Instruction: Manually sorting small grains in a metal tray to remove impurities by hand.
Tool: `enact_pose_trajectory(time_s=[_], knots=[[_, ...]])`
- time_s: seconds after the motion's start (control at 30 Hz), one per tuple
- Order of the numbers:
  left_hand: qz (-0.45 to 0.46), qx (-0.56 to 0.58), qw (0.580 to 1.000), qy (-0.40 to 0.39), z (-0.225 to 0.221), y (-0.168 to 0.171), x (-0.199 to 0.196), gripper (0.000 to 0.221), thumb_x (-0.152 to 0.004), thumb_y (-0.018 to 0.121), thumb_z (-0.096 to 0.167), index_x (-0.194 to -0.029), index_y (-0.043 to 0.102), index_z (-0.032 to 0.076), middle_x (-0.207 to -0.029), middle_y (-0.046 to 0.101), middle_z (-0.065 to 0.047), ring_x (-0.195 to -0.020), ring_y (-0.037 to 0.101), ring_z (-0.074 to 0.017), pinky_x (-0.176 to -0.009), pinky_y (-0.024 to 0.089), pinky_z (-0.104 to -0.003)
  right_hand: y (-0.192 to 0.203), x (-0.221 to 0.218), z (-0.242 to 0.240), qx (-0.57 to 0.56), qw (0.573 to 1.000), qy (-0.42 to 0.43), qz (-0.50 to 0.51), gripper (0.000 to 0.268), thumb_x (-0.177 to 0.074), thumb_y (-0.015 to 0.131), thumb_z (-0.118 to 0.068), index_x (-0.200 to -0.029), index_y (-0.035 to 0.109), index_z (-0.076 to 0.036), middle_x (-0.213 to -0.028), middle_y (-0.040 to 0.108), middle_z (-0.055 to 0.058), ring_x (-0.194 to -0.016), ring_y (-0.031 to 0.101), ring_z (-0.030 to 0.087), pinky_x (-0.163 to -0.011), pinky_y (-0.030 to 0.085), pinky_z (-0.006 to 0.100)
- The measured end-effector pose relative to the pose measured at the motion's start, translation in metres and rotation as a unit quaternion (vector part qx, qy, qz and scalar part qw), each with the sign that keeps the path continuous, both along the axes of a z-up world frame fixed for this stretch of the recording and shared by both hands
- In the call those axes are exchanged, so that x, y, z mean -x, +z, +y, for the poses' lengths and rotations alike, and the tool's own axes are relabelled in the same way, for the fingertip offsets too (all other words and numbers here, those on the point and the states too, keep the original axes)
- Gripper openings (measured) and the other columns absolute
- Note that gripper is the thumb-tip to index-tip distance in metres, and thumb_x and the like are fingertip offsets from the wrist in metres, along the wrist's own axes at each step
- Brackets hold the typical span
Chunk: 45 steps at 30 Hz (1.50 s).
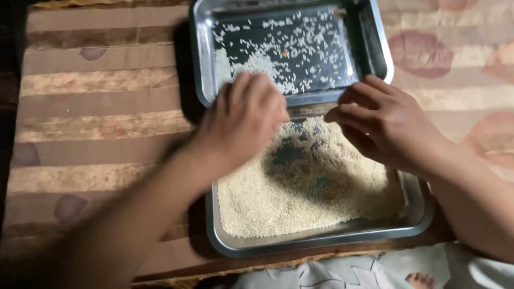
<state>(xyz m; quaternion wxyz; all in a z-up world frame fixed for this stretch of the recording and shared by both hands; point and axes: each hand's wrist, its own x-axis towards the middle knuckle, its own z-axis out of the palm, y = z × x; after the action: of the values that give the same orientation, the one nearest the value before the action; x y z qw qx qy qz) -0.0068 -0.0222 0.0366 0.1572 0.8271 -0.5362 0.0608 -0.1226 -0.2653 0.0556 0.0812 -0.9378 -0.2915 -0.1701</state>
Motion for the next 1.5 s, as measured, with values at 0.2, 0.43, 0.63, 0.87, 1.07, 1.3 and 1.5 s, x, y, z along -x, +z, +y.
enact_pose_trajectory(time_s=[0.2,0.43,0.63,0.87,1.07,1.3,1.5], knots=[[-0.111,0.058,0.988,0.086,0.006,0.0,-0.072,0.006,-0.098,0.057,-0.001,-0.1,0.06,0.003,-0.107,0.05,-0.016,-0.102,0.05,-0.036,-0.092,0.045,-0.056,-0.007,0.024,0.014,0.06,0.989,-0.028,0.131,0.019,-0.093,0.067,-0.017,-0.109,0.077,-0.012,-0.098,0.072,0.011,-0.091,0.065,0.03,-0.076,0.058,0.047],[0.0,0.178,0.982,-0.068,-0.013,-0.002,0.016,0.015,-0.101,0.067,0.013,-0.092,0.063,0.002,-0.096,0.064,-0.009,-0.075,0.058,-0.0229,-0.078,0.059,-0.039,-0.033,0.038,0.032,0.188,0.971,-0.041,0.139,0.059,-0.094,0.047,-0.007,-0.152,0.04,-0.003,-0.15,0.045,0.025,-0.138,0.042,0.04,-0.111,0.043,0.048],[-0.033,-0.011,0.996,-0.087,-0.008,-0.037,0.052,0.052,-0.082,0.073,0.015,-0.131,0.058,0.005,-0.14,0.06,-0.015,-0.134,0.053,-0.0348,-0.109,0.046,-0.045,-0.031,0.052,0.03,0.102,0.958,0.06,0.263,0.058,-0.098,0.043,-0.017,-0.153,0.036,-0.001,-0.16,0.031,0.022,-0.151,0.024,0.035,-0.121,0.019,0.045],[0.08,-0.179,0.977,-0.088,0.01,-0.056,0.083,0.082,-0.099,0.03,0.065,-0.155,0.014,0.007,-0.164,0.009,-0.017,-0.149,0.006,-0.0383,-0.118,0.004,-0.055,-0.01,0.056,0.014,0.121,0.967,0.052,0.219,0.059,-0.088,0.066,-0.039,-0.138,0.05,-0.012,-0.15,0.045,0.011,-0.14,0.04,0.03,-0.121,0.023,0.048],[-0.032,-0.186,0.982,-0.007,-0.003,-0.045,0.055,0.08,-0.093,0.034,0.064,-0.152,0.027,0.01,-0.165,0.018,-0.012,-0.153,0.005,-0.0418,-0.121,0.004,-0.065,-0.006,0.013,0.019,0.058,0.986,0.072,0.141,0.04,-0.088,0.07,-0.013,-0.127,0.066,-0.005,-0.124,0.068,0.016,-0.113,0.063,0.032,-0.106,0.051,0.044],[-0.221,0.029,0.972,0.073,0.013,-0.036,0.054,0.043,-0.086,0.078,0.061,-0.094,0.074,0.019,-0.1,0.077,-0.005,-0.124,0.067,-0.0336,-0.12,0.034,-0.052,-0.02,-0.005,0.018,0.098,0.985,0.092,0.109,0.011,-0.092,0.068,-0.016,-0.097,0.077,-0.013,-0.104,0.074,0.008,-0.099,0.067,0.03,-0.087,0.059,0.047],[-0.164,0.029,0.986,-0.005,0.011,-0.029,0.047,0.018,-0.099,0.064,0.032,-0.099,0.073,0.016,-0.105,0.071,-0.004,-0.105,0.061,-0.0259,-0.094,0.043,-0.041,-0.043,-0.014,0.013,0.165,0.977,0.009,0.136,0.034,-0.095,0.065,-0.021,-0.129,0.07,-0.016,-0.094,0.067,0.004,-0.083,0.06,0.022,-0.07,0.061,0.036]])
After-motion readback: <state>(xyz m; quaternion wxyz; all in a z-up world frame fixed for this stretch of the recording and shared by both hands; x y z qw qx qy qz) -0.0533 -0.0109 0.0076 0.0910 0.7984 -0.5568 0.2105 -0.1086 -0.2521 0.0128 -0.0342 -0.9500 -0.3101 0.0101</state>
